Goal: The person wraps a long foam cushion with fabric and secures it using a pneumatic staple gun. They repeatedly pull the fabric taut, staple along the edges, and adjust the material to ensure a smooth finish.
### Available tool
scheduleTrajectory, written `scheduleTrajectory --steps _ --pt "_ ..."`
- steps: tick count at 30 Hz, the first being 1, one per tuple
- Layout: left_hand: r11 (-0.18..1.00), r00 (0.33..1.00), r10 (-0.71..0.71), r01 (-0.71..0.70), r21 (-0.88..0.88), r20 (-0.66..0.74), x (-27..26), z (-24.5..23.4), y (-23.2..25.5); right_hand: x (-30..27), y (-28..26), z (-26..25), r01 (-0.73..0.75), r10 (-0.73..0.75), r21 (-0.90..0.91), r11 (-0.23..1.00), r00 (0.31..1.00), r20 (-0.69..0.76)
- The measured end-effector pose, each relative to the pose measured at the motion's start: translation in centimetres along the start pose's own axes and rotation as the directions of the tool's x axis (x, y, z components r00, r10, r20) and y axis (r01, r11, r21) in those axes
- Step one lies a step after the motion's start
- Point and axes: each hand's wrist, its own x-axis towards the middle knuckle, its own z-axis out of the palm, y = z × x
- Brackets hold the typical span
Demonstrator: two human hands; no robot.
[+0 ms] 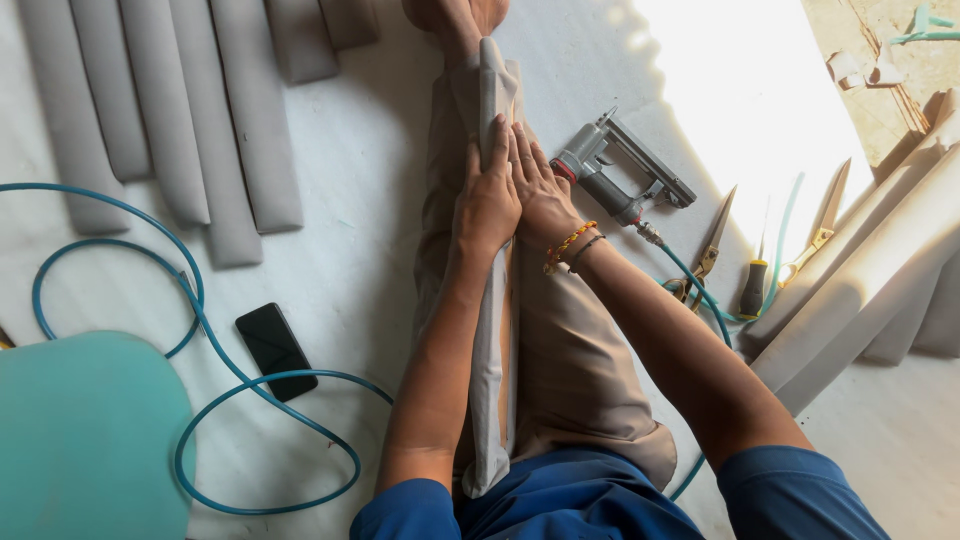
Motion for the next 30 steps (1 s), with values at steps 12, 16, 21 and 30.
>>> scheduleTrajectory --steps 12,16,21,30 --pt "0.946 0.96 -0.241 0.201 0.253 0.139 1.3 -0.2 2.2 -1.6 7.0 -0.8 -0.047 0.079 0.236 0.971 0.989 -0.126" --pt "0.932 0.96 -0.252 0.207 0.296 0.121 1.3 0.1 2.3 -3.0 11.0 0.4 -0.293 0.302 0.077 0.953 0.907 -0.294" --pt "0.931 0.957 -0.262 0.215 0.294 0.129 1.1 0.4 1.5 -4.0 13.6 3.5 -0.242 0.189 -0.143 0.96 0.932 -0.311" --pt "0.939 0.963 -0.242 0.202 0.278 0.116 1.3 0.0 2.0 -3.1 14.5 -3.9 -0.252 0.267 0.089 0.964 0.92 -0.287"
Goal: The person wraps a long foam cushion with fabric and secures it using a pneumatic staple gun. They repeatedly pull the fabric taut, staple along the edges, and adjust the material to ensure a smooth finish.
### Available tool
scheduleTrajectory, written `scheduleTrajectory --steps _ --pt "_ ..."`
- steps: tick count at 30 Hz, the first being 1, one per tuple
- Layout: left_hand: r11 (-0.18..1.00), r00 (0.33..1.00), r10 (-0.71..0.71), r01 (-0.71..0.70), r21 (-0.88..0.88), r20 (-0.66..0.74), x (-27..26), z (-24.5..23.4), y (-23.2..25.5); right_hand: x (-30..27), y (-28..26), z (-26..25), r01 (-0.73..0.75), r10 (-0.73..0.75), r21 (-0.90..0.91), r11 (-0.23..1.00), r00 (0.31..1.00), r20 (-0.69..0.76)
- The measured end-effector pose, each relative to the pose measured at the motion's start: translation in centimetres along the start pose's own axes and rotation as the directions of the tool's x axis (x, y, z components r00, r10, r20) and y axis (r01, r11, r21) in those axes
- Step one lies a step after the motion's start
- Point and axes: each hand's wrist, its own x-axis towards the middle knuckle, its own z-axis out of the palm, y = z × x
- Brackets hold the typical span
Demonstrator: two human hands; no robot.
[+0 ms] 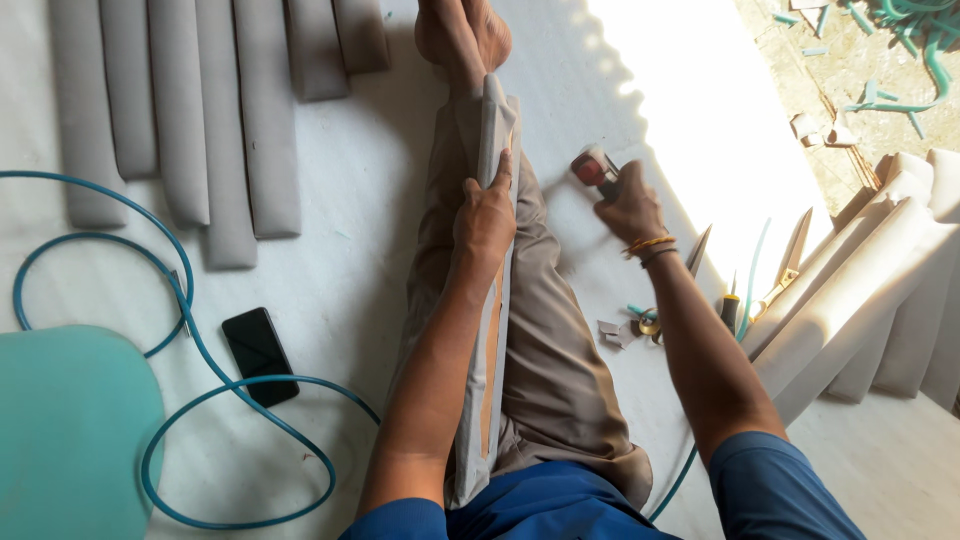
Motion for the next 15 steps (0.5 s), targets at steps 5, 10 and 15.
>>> scheduleTrajectory --steps 5,10,15 --pt "1.0 1.0 0.006 -0.006 0.021 -0.02 0.6 1.8 -0.8 1.3 -2.5 -6.5 0.024 -0.105 0.511 0.859 0.986 0.132" --pt "0.95 0.933 0.255 -0.193 0.245 -0.253 1.1 3.7 -1.9 3.2 -7.3 -8.3 0.118 -0.276 0.517 0.848 0.931 0.239" --pt "0.991 0.985 0.126 -0.119 0.061 -0.12 0.8 3.8 -2.2 3.9 -8.9 -8.1 0.123 -0.207 0.232 0.965 0.9 0.385"
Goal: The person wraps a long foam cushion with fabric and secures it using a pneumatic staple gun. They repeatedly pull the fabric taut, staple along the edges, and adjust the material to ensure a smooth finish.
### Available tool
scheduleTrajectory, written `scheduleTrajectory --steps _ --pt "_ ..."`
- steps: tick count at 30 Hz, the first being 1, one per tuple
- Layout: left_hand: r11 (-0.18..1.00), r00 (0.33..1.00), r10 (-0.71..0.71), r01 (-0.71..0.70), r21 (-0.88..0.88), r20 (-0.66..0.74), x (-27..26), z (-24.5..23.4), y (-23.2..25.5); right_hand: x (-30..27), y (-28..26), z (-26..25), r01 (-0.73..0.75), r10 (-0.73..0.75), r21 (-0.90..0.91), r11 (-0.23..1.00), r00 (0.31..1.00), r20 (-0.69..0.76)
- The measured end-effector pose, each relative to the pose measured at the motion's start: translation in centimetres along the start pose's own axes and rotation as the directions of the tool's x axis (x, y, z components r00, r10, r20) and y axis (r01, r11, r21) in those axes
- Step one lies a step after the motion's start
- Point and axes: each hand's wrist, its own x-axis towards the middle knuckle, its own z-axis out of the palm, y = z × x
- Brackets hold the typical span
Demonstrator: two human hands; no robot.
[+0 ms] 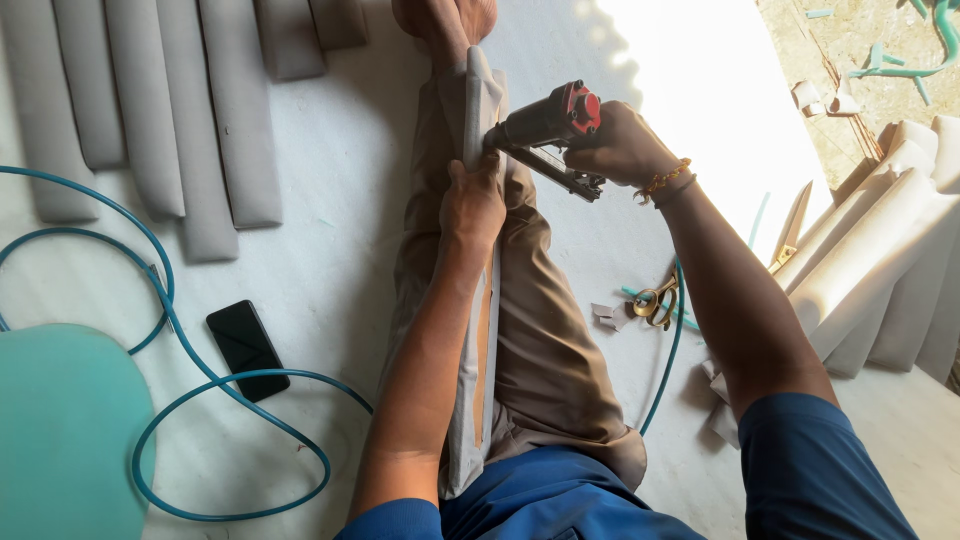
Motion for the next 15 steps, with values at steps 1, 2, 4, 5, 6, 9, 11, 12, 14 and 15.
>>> scheduleTrajectory --steps 1,2,4,5,6,9,11,12,14,15 --pt "1.0 1.0 0.002 -0.002 -0.003 -0.006 -0.1 -0.3 0.2 0.0 0.0 0.0 -0.036 0.036 0.024 0.999 0.999 0.001" --pt "1.0 1.0 0.002 -0.002 -0.006 -0.013 -0.3 -0.7 0.3 0.0 0.0 0.0 -0.071 0.071 0.048 0.996 0.997 0.004" --pt "1.0 1.0 -0.008 0.008 0.0 0.004 -0.4 -1.4 0.8 0.1 0.2 -0.1 -0.073 0.073 0.052 0.996 0.997 0.007" --pt "1.0 1.0 -0.011 0.011 0.003 0.014 -0.5 -1.6 1.0 0.2 0.3 -0.2 -0.041 0.041 0.032 0.999 0.999 0.008" --pt "1.0 1.0 -0.01 0.01 0.006 0.008 -0.4 -1.9 1.2 0.4 0.3 -0.4 -0.007 0.007 0.011 1.0 1.0 0.003" --pt "1.0 1.0 -0.01 0.01 0.006 0.005 -0.4 -2.3 1.4 1.1 0.3 -0.8 0.045 -0.045 -0.102 0.994 0.999 0.007" --pt "1.0 1.0 -0.009 0.009 -0.002 0.017 -0.5 -2.5 1.4 1.2 0.4 -0.7 0.008 -0.007 -0.099 0.995 1.0 0.011" --pt "1.0 0.999 -0.022 0.022 0.004 0.033 -0.5 -2.6 1.5 1.3 0.5 -0.8 -0.009 0.01 -0.099 0.995 1.0 0.009" --pt "0.999 0.997 -0.047 0.046 0.016 0.062 -0.4 -3.1 1.9 0.9 1.1 -0.9 0.031 -0.031 -0.017 0.999 0.998 -0.047" --pt "0.997 0.992 -0.075 0.074 0.013 0.099 -0.1 -3.5 2.1 0.8 1.7 -1.0 0.053 -0.051 0.022 0.998 0.996 -0.076"
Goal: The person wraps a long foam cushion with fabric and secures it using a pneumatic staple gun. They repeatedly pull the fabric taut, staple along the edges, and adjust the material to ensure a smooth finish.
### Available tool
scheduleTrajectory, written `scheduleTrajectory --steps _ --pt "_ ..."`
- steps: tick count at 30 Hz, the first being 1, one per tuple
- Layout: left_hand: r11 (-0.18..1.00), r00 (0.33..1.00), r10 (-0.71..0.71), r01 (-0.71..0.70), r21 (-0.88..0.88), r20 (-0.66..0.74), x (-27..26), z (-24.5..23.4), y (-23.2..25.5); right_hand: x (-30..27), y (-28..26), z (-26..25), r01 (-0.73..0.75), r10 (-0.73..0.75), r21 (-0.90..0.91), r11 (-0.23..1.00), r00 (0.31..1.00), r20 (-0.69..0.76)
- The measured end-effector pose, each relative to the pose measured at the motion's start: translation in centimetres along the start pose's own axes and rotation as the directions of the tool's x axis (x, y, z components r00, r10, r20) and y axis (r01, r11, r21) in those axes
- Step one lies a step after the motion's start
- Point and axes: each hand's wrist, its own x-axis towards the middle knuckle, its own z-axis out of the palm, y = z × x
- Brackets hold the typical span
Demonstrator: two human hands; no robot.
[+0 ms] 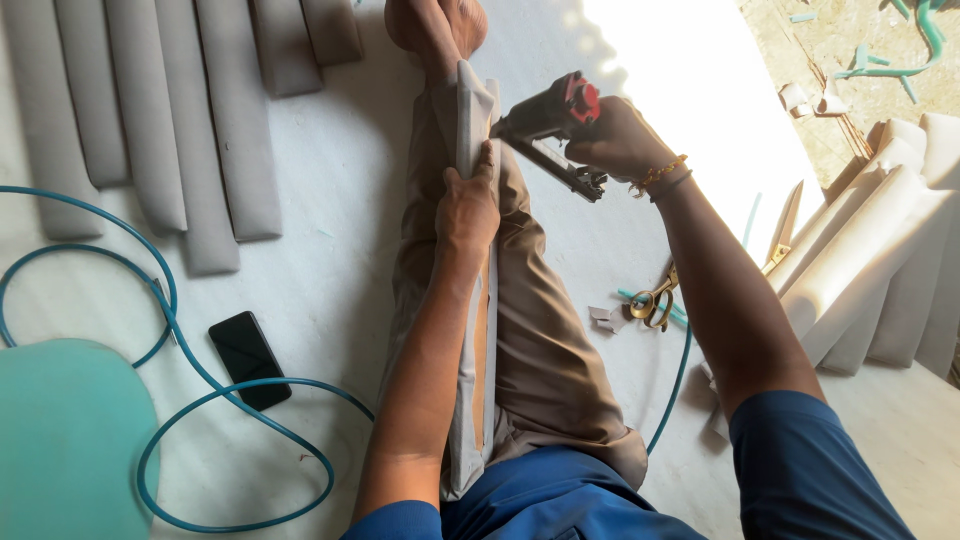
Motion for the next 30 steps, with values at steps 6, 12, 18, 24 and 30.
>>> scheduleTrajectory --steps 6,12,18,24,30 --pt "0.997 0.991 -0.083 0.083 0.006 0.103 0.0 -1.2 0.6 -1.5 6.4 3.5 -0.31 0.288 -0.061 0.949 0.929 -0.234" --pt "0.997 0.999 -0.042 0.042 -0.071 0.004 -0.4 -1.1 0.9 -4.6 10.0 11.8 -0.259 0.066 -0.504 0.824 0.927 -0.369" --pt "0.969 0.987 -0.026 -0.014 -0.247 -0.159 -0.6 0.3 -0.4 -4.7 5.7 14.1 -0.144 -0.15 -0.46 0.876 0.825 -0.545" --pt "0.754 0.995 0.1 -0.071 -0.653 0.008 0.8 0.4 -2.9 -1.9 -1.1 18.3 0.146 0.11 0.549 0.823 0.907 -0.407" --pt "0.001 0.938 0.277 0.218 -0.976 0.21 -1.2 1.0 -8.1 -3.6 -3.6 19.0 -0.111 0.466 0.879 0.465 0.874 -0.137"
